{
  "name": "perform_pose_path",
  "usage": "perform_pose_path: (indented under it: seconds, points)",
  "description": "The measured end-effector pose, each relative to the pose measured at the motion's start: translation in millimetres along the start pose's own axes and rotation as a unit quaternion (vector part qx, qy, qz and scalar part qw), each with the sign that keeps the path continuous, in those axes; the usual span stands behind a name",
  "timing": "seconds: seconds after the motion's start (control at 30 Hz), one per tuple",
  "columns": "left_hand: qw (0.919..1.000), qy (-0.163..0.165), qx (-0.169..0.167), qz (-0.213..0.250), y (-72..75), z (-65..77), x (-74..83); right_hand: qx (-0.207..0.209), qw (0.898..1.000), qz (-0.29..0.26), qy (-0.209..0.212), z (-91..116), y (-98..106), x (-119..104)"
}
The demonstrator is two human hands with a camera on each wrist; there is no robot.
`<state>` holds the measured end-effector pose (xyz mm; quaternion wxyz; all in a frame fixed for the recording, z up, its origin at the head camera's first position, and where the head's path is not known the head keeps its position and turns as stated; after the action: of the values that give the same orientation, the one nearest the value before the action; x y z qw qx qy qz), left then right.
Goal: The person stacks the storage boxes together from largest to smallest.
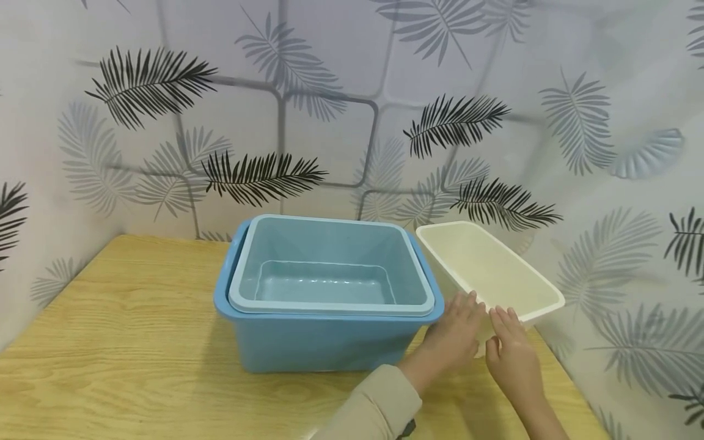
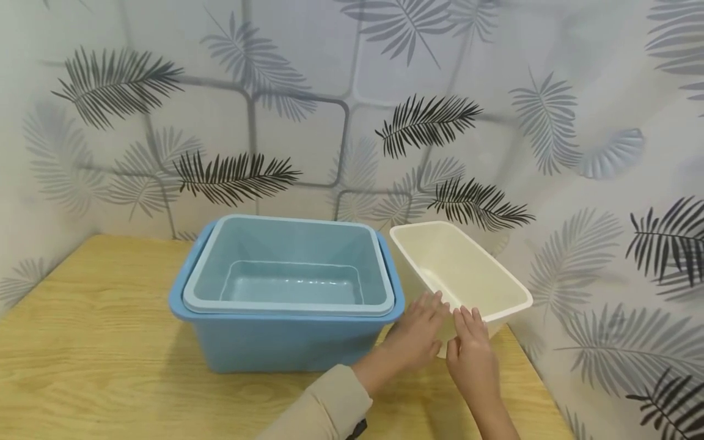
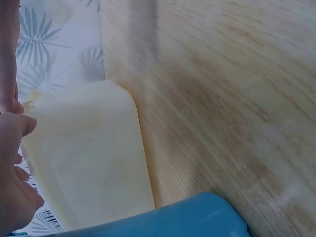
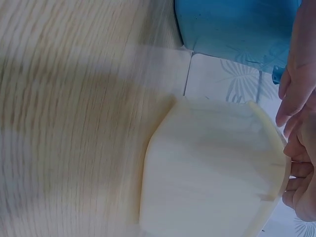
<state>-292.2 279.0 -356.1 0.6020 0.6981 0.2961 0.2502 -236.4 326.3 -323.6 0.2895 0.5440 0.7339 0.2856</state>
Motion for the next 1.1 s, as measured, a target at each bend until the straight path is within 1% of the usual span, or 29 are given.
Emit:
perform_pose_path:
  seconds: [0.1, 0.17, 0.2, 0.23, 0.27, 0.33, 0.37, 0.4, 0.5, 0.6, 0.63, 0.77, 0.83, 0.9, 1.0, 1.1]
  points:
    - [0.9990, 0.008, -0.010, -0.043, -1.6, -4.6, -2.9, 0.004, 1.000, -0.001, 0.001, 1, 0, 1]
    - [0.9986, 0.016, -0.011, -0.050, -1.5, -7.1, -5.8, 0.005, 1.000, 0.000, 0.002, 2, 1, 1]
    - [0.9986, 0.018, -0.009, -0.050, -1.3, -8.0, -7.0, 0.005, 1.000, -0.001, 0.001, 2, 1, 2]
    - [0.9990, 0.019, -0.005, -0.040, -0.9, -8.3, -8.2, 0.004, 1.000, -0.001, -0.001, 3, 2, 3]
    - [0.9996, 0.019, -0.001, -0.021, -0.7, -8.5, -9.2, 0.004, 1.000, 0.000, -0.004, 3, 2, 4]
    - [0.9998, 0.014, 0.007, -0.010, -0.1, -8.6, -9.6, 0.006, 1.000, 0.003, -0.006, 4, 4, 7]
    - [0.9997, 0.012, 0.009, -0.017, -0.1, -8.8, -9.3, 0.007, 1.000, 0.002, -0.008, 5, 6, 9]
    - [0.9998, 0.011, 0.010, -0.014, -0.8, -9.4, -9.2, 0.009, 1.000, 0.001, -0.008, 5, 7, 11]
    - [0.9999, 0.009, 0.010, -0.011, -2.1, -9.6, -6.8, 0.016, 1.000, 0.002, -0.006, 6, 10, 14]
    - [0.9998, 0.012, 0.000, 0.014, -5.8, -10.3, -3.8, 0.019, 1.000, 0.000, -0.017, 8, 12, 18]
    - [0.9998, 0.011, -0.003, 0.016, -6.3, -9.8, -2.7, 0.019, 1.000, 0.000, -0.023, 8, 12, 18]
    - [0.9998, 0.008, -0.020, -0.002, -6.8, -10.5, 2.3, 0.023, 0.999, 0.007, -0.034, 10, 16, 21]
    - [0.9996, 0.003, -0.022, -0.017, -3.9, -9.9, 5.0, 0.029, 0.999, 0.007, -0.038, 10, 19, 23]
    - [0.9994, -0.004, -0.018, -0.030, -0.2, -7.8, 7.5, 0.029, 0.998, 0.003, -0.049, 11, 20, 27]
    - [0.9991, -0.018, -0.009, -0.036, 3.7, -3.1, 11.2, 0.022, 0.997, -0.005, -0.078, 12, 20, 34]
    - [0.9985, -0.031, -0.005, -0.044, 4.2, 2.1, 14.3, 0.015, 0.994, -0.002, -0.104, 14, 21, 40]
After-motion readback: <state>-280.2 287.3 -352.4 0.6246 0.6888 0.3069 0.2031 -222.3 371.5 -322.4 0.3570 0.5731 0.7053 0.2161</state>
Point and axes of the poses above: each hand's wrist, its own z-axis away from the middle knuckle, its own y-axis out of the back of the hand, x = y × z, the point moved 9 cm from there along -z, towards the middle knuckle, and after that the axes turned 6 degrees about -x, right-handed, at the moved point
